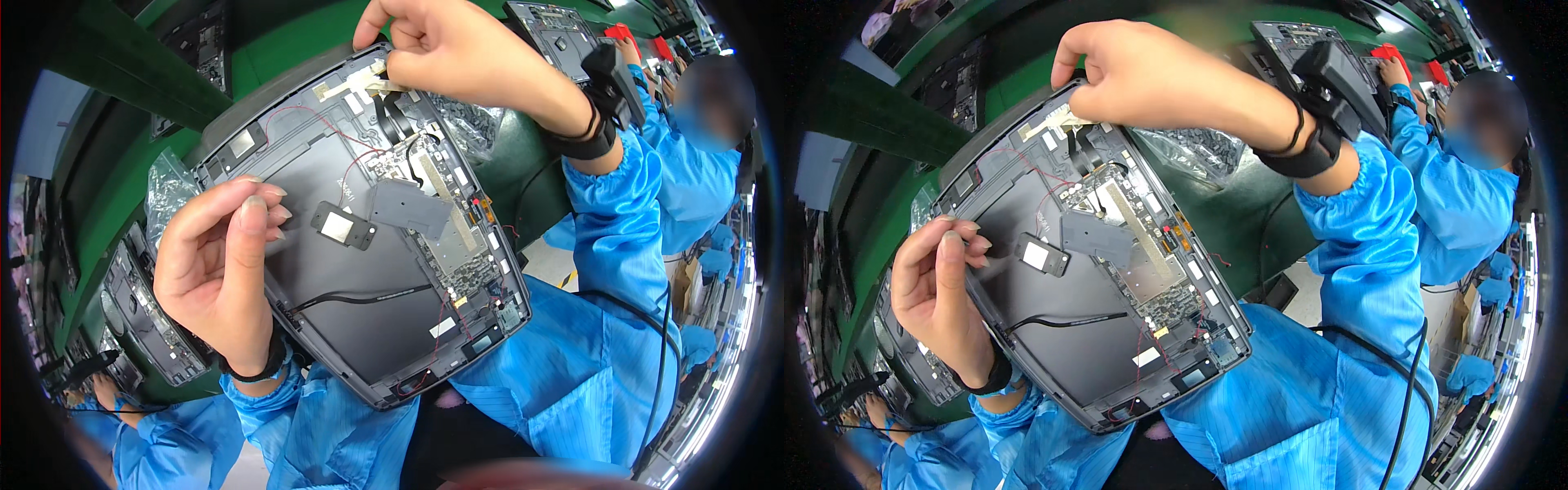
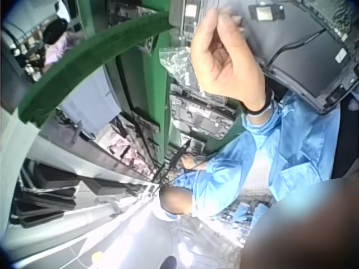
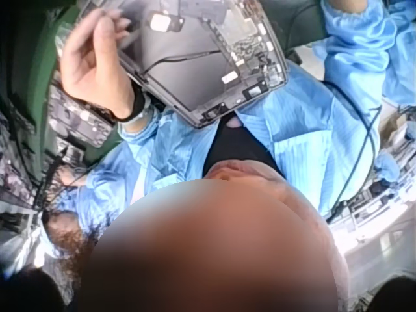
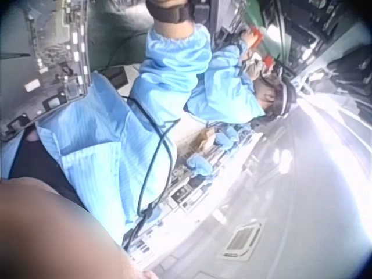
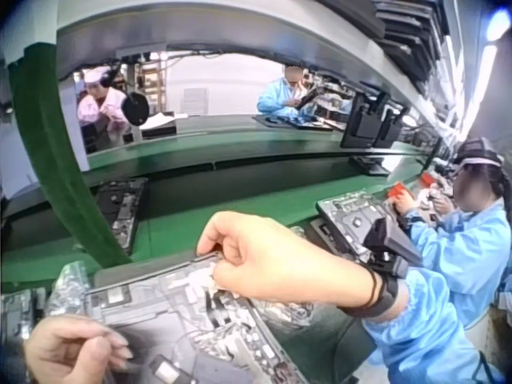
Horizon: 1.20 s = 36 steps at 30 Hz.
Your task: The worker is connecting internal cables and components inside a tablet chassis on an assembly line.
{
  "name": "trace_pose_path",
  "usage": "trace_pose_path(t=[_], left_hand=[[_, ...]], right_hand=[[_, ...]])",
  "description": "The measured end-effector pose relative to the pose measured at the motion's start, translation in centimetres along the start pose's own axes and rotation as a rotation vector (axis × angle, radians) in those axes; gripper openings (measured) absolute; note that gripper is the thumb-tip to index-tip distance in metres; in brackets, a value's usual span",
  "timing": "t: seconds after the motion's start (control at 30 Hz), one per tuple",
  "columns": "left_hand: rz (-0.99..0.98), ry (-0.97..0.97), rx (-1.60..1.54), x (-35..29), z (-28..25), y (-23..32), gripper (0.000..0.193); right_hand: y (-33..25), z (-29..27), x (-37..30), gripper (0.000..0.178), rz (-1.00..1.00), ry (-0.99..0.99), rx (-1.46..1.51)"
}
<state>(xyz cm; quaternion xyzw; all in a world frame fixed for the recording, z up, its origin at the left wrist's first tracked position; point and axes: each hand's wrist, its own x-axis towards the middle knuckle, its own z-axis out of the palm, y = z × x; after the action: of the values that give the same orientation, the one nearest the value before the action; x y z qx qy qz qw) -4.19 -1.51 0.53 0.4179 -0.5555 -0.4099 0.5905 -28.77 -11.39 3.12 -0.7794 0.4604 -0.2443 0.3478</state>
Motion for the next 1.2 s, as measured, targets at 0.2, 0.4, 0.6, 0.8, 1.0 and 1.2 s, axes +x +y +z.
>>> trace_pose_path(t=[0.2,0.4,0.6,0.8,1.0,1.2], left_hand=[[-0.044,0.008,-0.001,0.4,0.0,-0.1,0.015],[-0.106,-0.010,-0.069,0.9,0.0,0.5,0.013],[-0.006,0.002,-0.092,2.0,-1.1,0.2,0.012],[-0.127,-0.141,-0.104,2.8,-1.1,2.8,0.017],[-0.095,-0.201,-0.106,3.2,0.0,3.3,0.016],[-0.076,-0.180,-0.147,3.5,0.6,3.2,0.016]], right_hand=[[1.0,0.9,0.0,0.024,-0.388,0.274,-0.400],[0.2,0.1,0.2,0.028,-0.041,0.049,-0.087],[-2.4,-0.6,-0.8,0.016,-0.031,0.199,-0.148],[-6.3,1.6,-2.5,0.012,-0.338,0.252,0.118],[-8.0,2.0,-2.9,0.008,-0.625,0.320,0.037],[-6.0,2.7,-1.9,0.007,-0.704,0.492,-0.138]])
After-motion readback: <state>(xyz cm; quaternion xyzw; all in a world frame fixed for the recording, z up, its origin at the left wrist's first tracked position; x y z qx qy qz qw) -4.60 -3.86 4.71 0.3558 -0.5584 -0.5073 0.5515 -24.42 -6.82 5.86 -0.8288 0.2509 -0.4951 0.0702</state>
